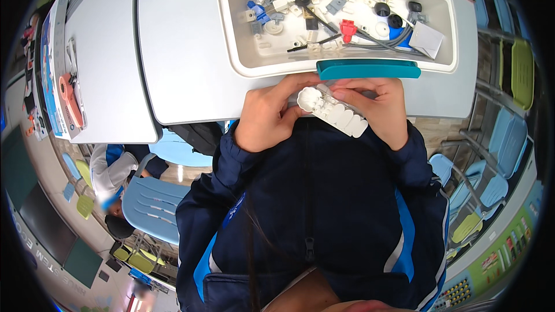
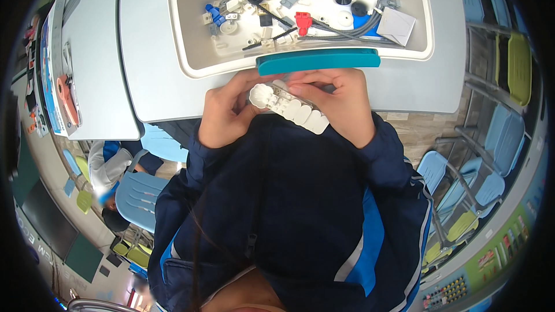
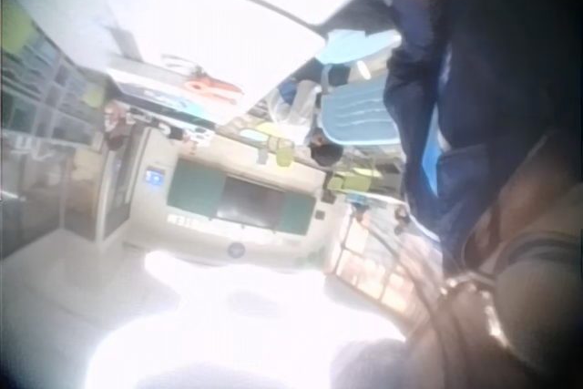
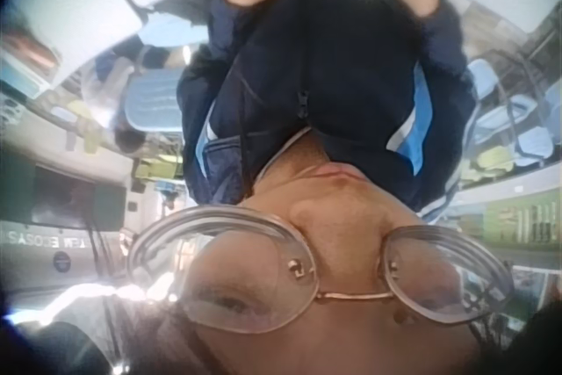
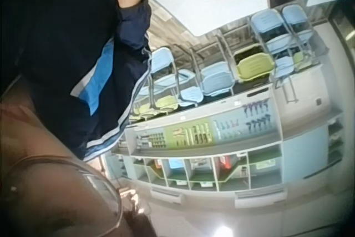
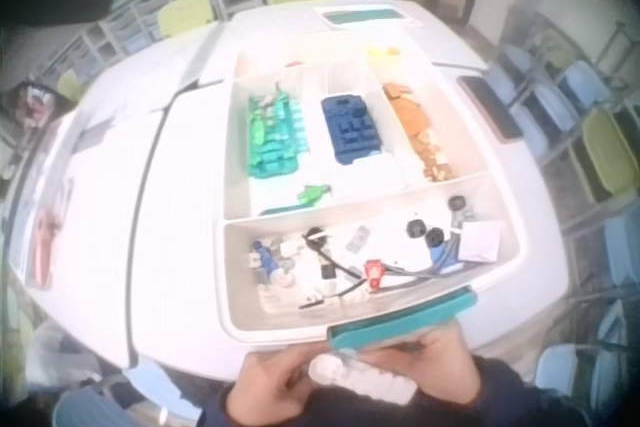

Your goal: The person repeatedly picks small white plastic pieces from a compartmentalized tray and snaps them together to form a linear assembly. They handle the growing assembly with both hands, occasionally rotating it and adding more pieces one at a time.

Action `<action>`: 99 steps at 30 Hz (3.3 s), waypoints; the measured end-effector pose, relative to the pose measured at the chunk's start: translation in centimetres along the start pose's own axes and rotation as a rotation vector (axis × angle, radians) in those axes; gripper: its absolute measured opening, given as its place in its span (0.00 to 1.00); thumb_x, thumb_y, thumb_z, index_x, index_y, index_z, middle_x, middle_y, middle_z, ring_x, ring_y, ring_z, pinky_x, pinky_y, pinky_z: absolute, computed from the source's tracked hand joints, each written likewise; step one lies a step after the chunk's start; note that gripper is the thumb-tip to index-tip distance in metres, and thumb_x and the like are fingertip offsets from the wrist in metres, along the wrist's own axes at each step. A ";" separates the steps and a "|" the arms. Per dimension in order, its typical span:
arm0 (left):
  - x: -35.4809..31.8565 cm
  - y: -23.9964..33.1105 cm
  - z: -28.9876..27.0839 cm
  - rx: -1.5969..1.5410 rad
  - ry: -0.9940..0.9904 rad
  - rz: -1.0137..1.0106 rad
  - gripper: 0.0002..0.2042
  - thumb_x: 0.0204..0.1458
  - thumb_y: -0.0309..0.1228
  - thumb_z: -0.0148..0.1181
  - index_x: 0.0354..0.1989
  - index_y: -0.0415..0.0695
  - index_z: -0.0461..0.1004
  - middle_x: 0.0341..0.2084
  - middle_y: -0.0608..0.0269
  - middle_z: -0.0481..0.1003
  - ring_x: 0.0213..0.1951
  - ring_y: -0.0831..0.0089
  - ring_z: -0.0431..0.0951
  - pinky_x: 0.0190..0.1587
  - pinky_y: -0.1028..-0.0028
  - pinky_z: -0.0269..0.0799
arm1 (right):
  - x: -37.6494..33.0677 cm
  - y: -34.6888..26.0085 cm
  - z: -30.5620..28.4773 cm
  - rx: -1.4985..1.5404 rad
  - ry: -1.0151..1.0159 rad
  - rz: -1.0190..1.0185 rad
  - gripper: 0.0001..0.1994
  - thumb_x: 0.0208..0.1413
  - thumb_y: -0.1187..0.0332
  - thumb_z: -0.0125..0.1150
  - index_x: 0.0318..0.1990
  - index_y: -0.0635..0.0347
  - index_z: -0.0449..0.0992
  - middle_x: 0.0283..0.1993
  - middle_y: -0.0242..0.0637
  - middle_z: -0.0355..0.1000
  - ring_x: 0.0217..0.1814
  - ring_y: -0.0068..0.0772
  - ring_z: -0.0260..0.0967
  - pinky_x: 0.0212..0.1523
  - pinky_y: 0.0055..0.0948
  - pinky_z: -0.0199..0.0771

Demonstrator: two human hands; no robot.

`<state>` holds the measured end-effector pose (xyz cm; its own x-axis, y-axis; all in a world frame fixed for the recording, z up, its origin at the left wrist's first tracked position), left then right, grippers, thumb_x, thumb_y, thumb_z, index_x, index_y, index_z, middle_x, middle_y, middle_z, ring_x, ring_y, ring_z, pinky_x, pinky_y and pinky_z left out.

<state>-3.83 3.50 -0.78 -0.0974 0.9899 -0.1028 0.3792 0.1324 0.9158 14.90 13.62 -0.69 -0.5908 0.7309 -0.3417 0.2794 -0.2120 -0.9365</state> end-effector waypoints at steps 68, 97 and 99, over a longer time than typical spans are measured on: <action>-0.4 0.3 0.2 0.029 0.076 0.010 0.31 0.44 0.19 0.69 0.60 0.52 0.74 0.31 0.59 0.79 0.20 0.66 0.75 0.27 0.70 0.72 | 0.6 -12.0 -5.4 -0.688 0.012 -0.613 0.05 0.57 0.80 0.62 0.39 0.69 0.83 0.43 0.43 0.81 0.45 0.36 0.79 0.47 0.27 0.77; -0.8 0.1 1.2 0.183 0.196 0.222 0.28 0.40 0.39 0.80 0.52 0.49 0.80 0.49 0.67 0.79 0.30 0.68 0.81 0.30 0.73 0.77 | -5.2 1.7 4.4 -0.126 0.414 -0.274 0.05 0.57 0.81 0.66 0.41 0.67 0.82 0.38 0.40 0.80 0.31 0.23 0.75 0.32 0.24 0.75; -0.8 0.2 1.2 0.199 0.203 0.233 0.26 0.42 0.37 0.78 0.52 0.49 0.80 0.49 0.68 0.79 0.34 0.67 0.83 0.32 0.72 0.78 | -5.1 2.2 4.7 -0.174 0.453 -0.321 0.05 0.57 0.81 0.67 0.40 0.66 0.82 0.38 0.39 0.80 0.32 0.23 0.75 0.31 0.23 0.74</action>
<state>-2.55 2.76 -1.03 -0.1604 0.9672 0.1967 0.5827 -0.0681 0.8098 15.01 6.40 -1.33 -0.2945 0.9537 0.0609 0.2830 0.1479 -0.9476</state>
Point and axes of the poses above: each hand's wrist, its own x-axis towards the middle knuckle, its own z-axis out of the palm, y = z × x, the point moved 3 cm from there along x, towards the middle knuckle
